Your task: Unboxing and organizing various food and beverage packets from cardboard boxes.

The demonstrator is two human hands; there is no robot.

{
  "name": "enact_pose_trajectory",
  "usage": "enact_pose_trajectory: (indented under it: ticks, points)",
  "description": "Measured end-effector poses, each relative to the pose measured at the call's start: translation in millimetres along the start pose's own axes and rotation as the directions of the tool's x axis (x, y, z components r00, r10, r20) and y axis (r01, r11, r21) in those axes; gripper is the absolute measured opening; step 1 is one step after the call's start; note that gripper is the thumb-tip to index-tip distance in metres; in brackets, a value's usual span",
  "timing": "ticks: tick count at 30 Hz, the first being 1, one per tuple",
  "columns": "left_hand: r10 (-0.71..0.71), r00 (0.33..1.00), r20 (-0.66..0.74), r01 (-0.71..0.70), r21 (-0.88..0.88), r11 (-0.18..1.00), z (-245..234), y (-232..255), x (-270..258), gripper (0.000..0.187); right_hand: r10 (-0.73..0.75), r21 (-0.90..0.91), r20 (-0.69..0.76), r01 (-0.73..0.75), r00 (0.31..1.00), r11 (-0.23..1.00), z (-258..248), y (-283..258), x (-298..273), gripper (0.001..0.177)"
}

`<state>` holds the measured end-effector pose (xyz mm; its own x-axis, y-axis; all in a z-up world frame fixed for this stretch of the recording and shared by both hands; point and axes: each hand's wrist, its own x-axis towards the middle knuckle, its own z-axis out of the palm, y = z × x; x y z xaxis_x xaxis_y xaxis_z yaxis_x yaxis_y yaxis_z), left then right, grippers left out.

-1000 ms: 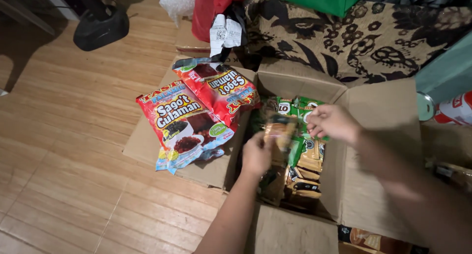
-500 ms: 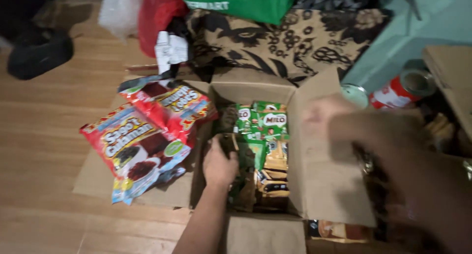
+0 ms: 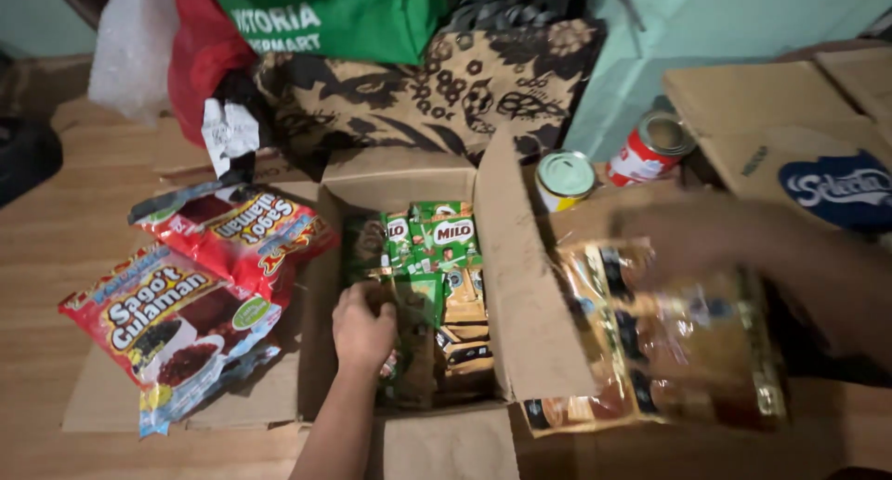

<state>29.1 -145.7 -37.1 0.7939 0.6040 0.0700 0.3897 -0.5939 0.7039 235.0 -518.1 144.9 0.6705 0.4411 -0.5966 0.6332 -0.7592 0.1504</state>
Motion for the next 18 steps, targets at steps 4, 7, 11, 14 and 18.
enact_pose_trajectory:
  ticks: [4, 7, 11, 14, 18]
  points:
    - [-0.046, 0.999, 0.016, 0.045, 0.065, 0.997, 5, -7, 3, 0.029, 0.043, 0.257, 0.163, -0.084, 0.986, 0.963, -90, -6, -12, 0.041]
    - [-0.004, 1.000, 0.000, 0.003, 0.063, 0.998, 8, -13, 5, 0.026, 0.087, 0.110, -0.079, -0.079, 0.993, 0.991, -141, 0, -9, 0.055]
    - [-0.101, 0.994, 0.052, 0.098, 0.061, 0.993, 6, -11, 3, 0.028, 0.129, 0.256, -0.069, -0.107, 0.989, 0.961, -185, -11, -6, 0.053]
    - [-0.124, 0.991, 0.051, 0.120, 0.072, 0.990, 4, -13, 5, 0.030, 0.110, 0.197, -0.090, -0.091, 0.990, 0.976, -186, -13, 13, 0.056]
    - [-0.113, 0.992, 0.053, 0.111, 0.046, 0.993, 3, -13, 5, 0.029, 0.164, 0.002, -0.241, -0.169, 0.957, 0.986, -179, -25, 10, 0.065]
